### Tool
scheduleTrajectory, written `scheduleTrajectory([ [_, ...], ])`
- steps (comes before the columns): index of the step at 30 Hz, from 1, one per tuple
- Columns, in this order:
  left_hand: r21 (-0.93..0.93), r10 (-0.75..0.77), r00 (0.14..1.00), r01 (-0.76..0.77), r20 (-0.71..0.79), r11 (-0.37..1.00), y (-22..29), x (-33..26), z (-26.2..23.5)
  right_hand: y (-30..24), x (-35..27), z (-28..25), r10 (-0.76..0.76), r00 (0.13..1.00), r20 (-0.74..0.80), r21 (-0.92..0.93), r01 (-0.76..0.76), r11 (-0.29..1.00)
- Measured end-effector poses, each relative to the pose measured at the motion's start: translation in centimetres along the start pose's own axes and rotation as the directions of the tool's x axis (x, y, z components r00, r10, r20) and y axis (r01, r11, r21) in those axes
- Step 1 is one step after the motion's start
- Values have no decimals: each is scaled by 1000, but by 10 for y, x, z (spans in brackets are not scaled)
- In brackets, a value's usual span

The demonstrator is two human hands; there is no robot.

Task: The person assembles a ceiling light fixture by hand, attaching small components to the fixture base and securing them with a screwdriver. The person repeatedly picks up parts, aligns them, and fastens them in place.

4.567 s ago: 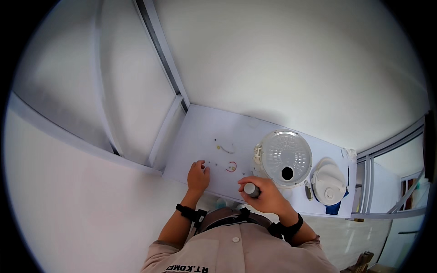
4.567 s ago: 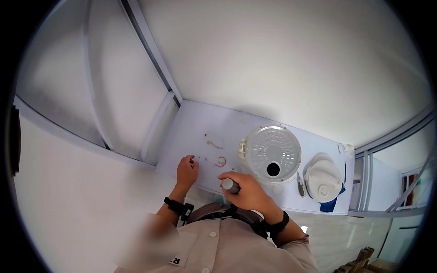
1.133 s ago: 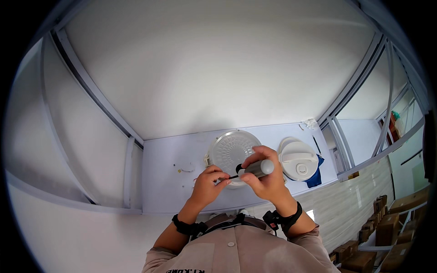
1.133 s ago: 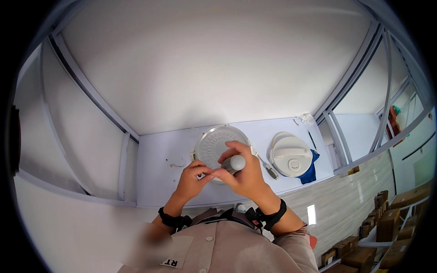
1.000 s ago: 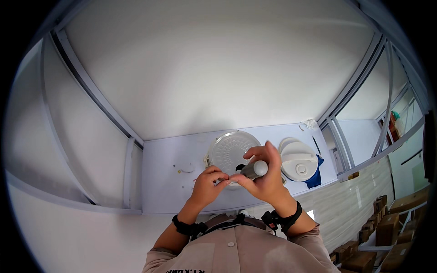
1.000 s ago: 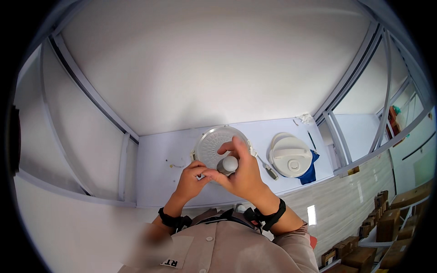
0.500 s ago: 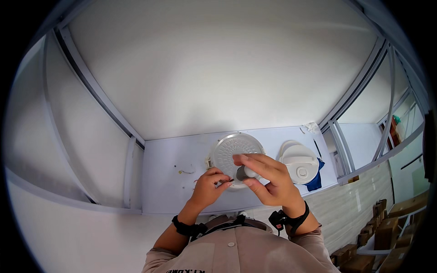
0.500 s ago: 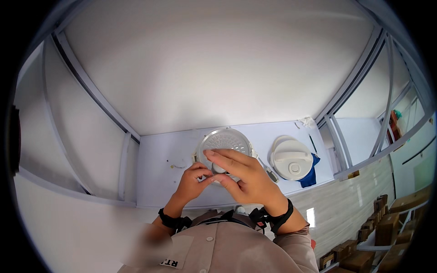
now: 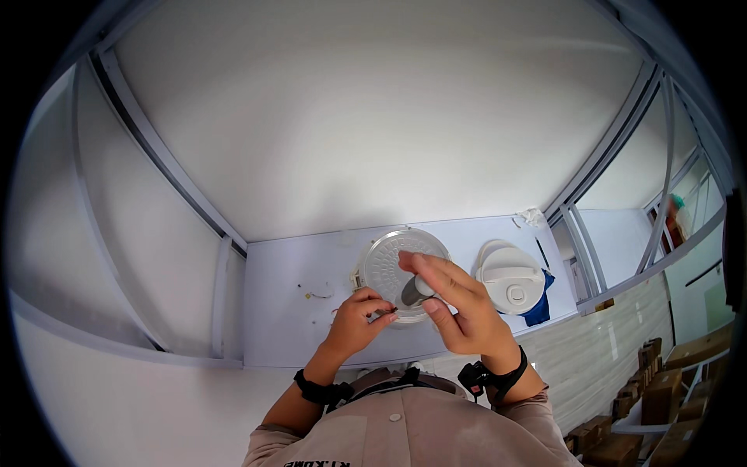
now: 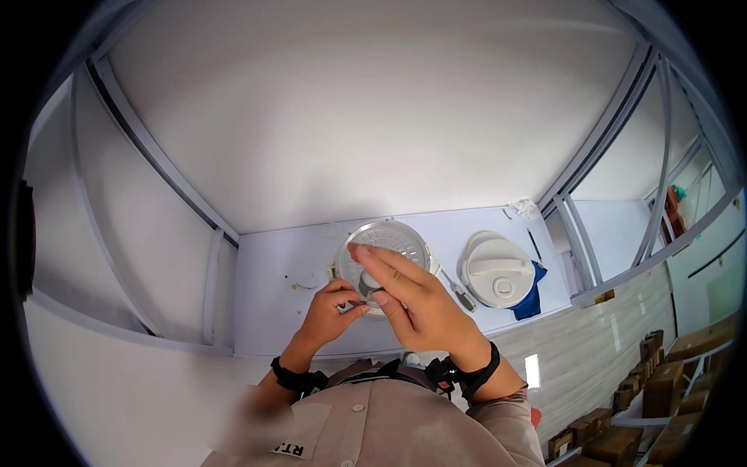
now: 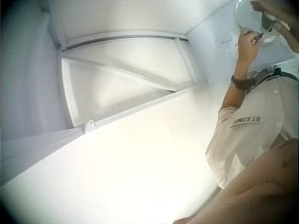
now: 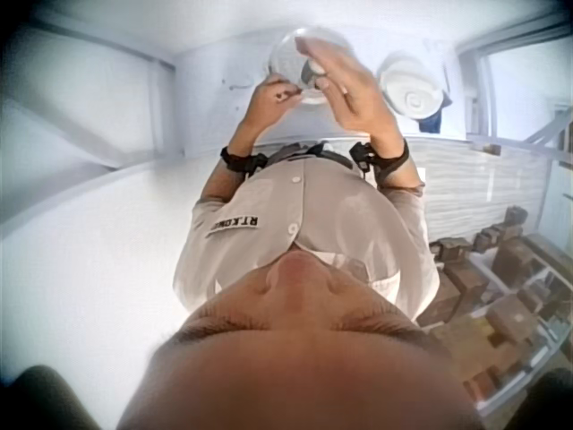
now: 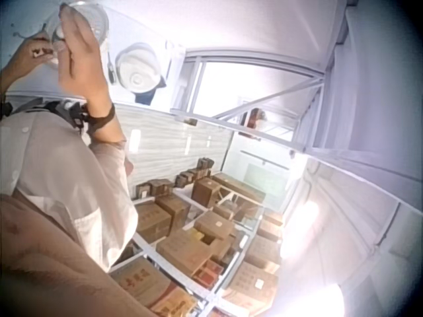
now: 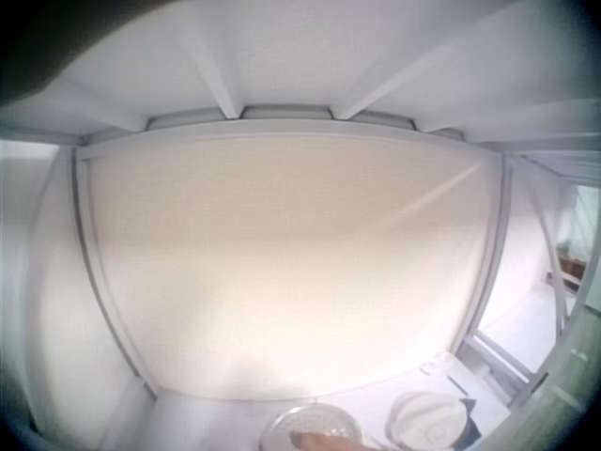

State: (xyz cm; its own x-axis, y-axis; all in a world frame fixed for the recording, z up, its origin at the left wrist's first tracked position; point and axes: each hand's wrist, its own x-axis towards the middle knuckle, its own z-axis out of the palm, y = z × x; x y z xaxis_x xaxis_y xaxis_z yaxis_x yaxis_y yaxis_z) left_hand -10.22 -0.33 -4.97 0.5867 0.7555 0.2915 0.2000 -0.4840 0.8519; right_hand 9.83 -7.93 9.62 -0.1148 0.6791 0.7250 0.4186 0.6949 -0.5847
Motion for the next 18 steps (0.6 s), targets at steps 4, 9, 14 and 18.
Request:
scheduleTrajectory([
  [4,61,7,1000,-8,17,998,3,1,-2,13,-6,-1,-59,998,4,-18,59,998],
  [9,76,79,996,-76,-32,994,-4,0,3,20,-10,14,-105,990,-99,-84,97,992],
  [14,165,67,996,-58,-54,985,1,-5,2,4,1,12,-43,997,-61,-11,42,999],
  [18,182,93,992,-77,-82,980,-6,-4,6,5,-1,7,35,998,43,27,-36,999],
])
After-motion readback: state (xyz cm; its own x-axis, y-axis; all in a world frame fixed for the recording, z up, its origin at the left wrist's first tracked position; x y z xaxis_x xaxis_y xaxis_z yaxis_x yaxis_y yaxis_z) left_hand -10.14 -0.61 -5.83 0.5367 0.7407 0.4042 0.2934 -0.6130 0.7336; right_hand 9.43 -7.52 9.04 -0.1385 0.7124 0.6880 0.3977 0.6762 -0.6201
